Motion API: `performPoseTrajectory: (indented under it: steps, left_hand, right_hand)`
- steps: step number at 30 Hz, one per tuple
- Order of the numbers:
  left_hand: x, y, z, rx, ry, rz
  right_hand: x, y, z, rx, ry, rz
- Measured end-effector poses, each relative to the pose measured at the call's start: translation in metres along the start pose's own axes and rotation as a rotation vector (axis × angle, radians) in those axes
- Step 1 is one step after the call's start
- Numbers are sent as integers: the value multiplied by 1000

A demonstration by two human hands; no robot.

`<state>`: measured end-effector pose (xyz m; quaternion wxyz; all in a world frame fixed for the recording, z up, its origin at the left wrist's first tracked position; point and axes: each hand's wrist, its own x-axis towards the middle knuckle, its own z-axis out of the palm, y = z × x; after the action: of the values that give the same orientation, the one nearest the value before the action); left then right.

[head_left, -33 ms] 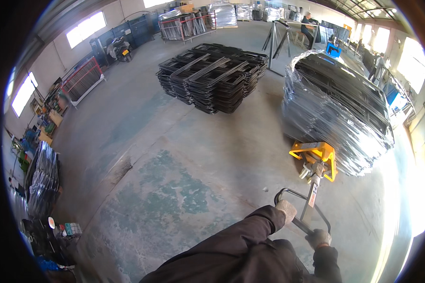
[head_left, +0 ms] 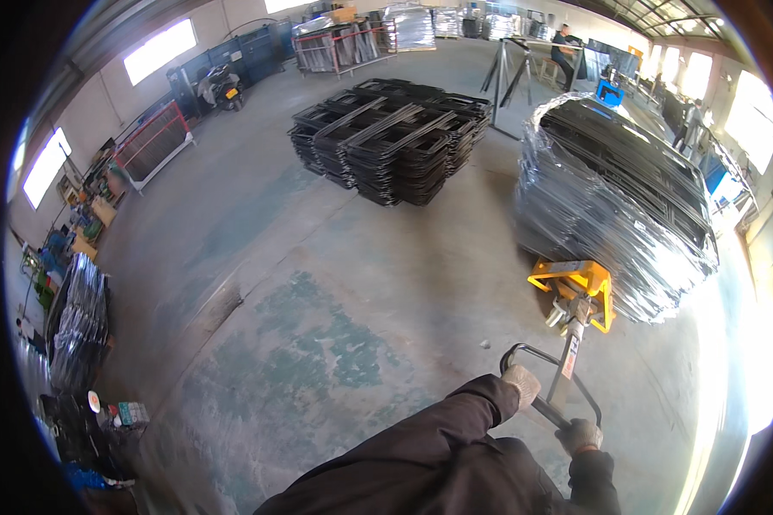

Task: The person writes on a paper template at a workbench, then uses a yellow manual pallet jack to lift and move a large wrapped pallet of metal frames across the warehouse floor.

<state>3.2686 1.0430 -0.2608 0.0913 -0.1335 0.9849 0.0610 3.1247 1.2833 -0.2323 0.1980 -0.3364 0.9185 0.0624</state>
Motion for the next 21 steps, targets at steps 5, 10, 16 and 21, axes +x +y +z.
performPoseTrajectory:
  steps: [5,10,16,21]
  left_hand:
    - [-12,-2,1,-21,41,3]
    - [-27,-7,0,26,15,7]
    - [-50,-14,-25,5,29,-29]
    - [-87,-36,-53,-6,82,17]
  right_hand:
    - [-15,-8,-3,25,12,-6]
    - [-31,-20,-5,37,42,-18]
    - [-49,-40,-24,-22,37,-4]
    - [-67,-70,-36,6,50,12]
